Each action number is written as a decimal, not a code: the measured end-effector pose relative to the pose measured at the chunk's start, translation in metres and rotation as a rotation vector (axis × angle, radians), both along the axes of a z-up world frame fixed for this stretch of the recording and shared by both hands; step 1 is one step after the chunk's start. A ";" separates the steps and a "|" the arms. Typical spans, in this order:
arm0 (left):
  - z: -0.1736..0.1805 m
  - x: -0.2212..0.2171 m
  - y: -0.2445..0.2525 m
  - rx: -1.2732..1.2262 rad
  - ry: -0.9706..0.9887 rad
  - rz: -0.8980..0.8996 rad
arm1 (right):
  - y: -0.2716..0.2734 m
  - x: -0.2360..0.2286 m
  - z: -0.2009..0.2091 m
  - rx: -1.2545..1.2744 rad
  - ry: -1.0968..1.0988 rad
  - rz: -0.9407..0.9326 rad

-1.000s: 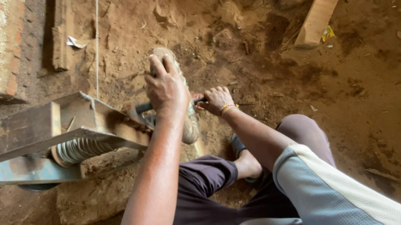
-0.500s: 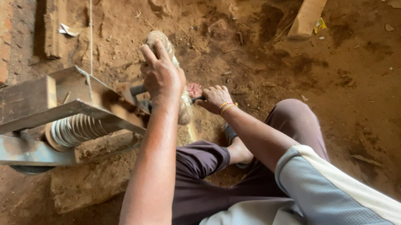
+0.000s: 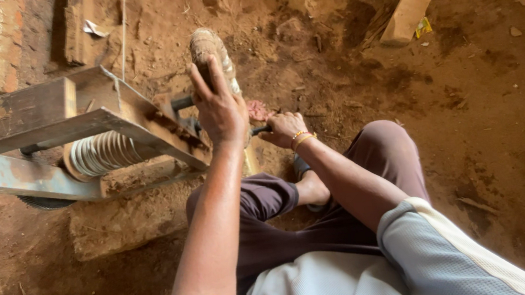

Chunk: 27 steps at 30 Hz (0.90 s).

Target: The person turns a hand crank on a manual spooling machine to wind twine onto a spool.

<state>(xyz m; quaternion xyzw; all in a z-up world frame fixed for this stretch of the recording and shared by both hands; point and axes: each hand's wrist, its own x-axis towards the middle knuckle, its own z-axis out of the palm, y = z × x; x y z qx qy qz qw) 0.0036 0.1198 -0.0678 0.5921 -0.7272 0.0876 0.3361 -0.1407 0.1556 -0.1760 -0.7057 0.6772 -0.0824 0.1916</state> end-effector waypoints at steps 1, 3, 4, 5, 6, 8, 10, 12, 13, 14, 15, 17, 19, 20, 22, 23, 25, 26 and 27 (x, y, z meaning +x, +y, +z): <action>-0.004 0.000 0.001 -0.044 -0.001 -0.007 | 0.002 -0.001 0.003 -0.002 -0.009 0.008; -0.009 -0.001 -0.002 -0.041 0.034 -0.005 | 0.006 -0.004 0.008 -0.020 -0.029 0.024; -0.010 -0.001 -0.003 -0.039 0.051 -0.003 | 0.008 -0.004 0.011 -0.028 -0.040 0.031; -0.008 -0.001 -0.006 -0.024 0.038 0.001 | 0.010 -0.003 0.014 -0.017 -0.035 0.031; -0.005 -0.001 -0.011 -0.008 0.026 0.007 | 0.013 -0.003 0.018 -0.003 -0.030 0.032; 0.005 -0.002 -0.022 0.066 0.017 0.022 | 0.019 -0.002 0.026 -0.008 -0.032 0.037; 0.017 -0.004 -0.032 0.183 0.024 0.037 | 0.026 -0.004 0.035 -0.040 -0.049 0.043; 0.031 -0.007 -0.044 0.202 -0.019 0.061 | 0.033 -0.005 0.044 -0.067 -0.059 0.060; 0.039 -0.009 -0.048 0.211 -0.040 0.071 | 0.037 -0.006 0.049 -0.080 -0.062 0.067; 0.047 -0.012 -0.052 0.289 -0.008 0.070 | 0.041 -0.007 0.055 -0.126 -0.082 0.076; 0.056 -0.013 -0.057 0.367 0.024 0.069 | 0.045 -0.007 0.061 -0.172 -0.102 0.084; 0.072 -0.015 -0.064 0.476 0.042 0.056 | 0.051 -0.007 0.074 -0.215 -0.118 0.092; 0.083 -0.014 -0.071 0.541 0.014 0.034 | 0.056 -0.007 0.086 -0.204 -0.110 0.093; 0.087 -0.016 -0.077 0.596 -0.005 0.053 | 0.059 -0.007 0.092 -0.246 -0.134 0.091; 0.093 -0.020 -0.094 0.704 -0.043 0.092 | 0.066 -0.006 0.103 -0.328 -0.180 0.085; 0.093 -0.021 -0.101 0.682 -0.080 0.080 | 0.069 -0.006 0.108 -0.360 -0.181 0.086; 0.092 -0.019 -0.118 0.635 -0.152 0.056 | 0.071 -0.006 0.117 -0.427 -0.182 0.087; 0.090 -0.020 -0.127 0.671 -0.160 0.053 | 0.072 -0.006 0.121 -0.468 -0.188 0.080; 0.089 -0.021 -0.136 0.708 -0.169 0.049 | 0.072 -0.006 0.124 -0.509 -0.195 0.072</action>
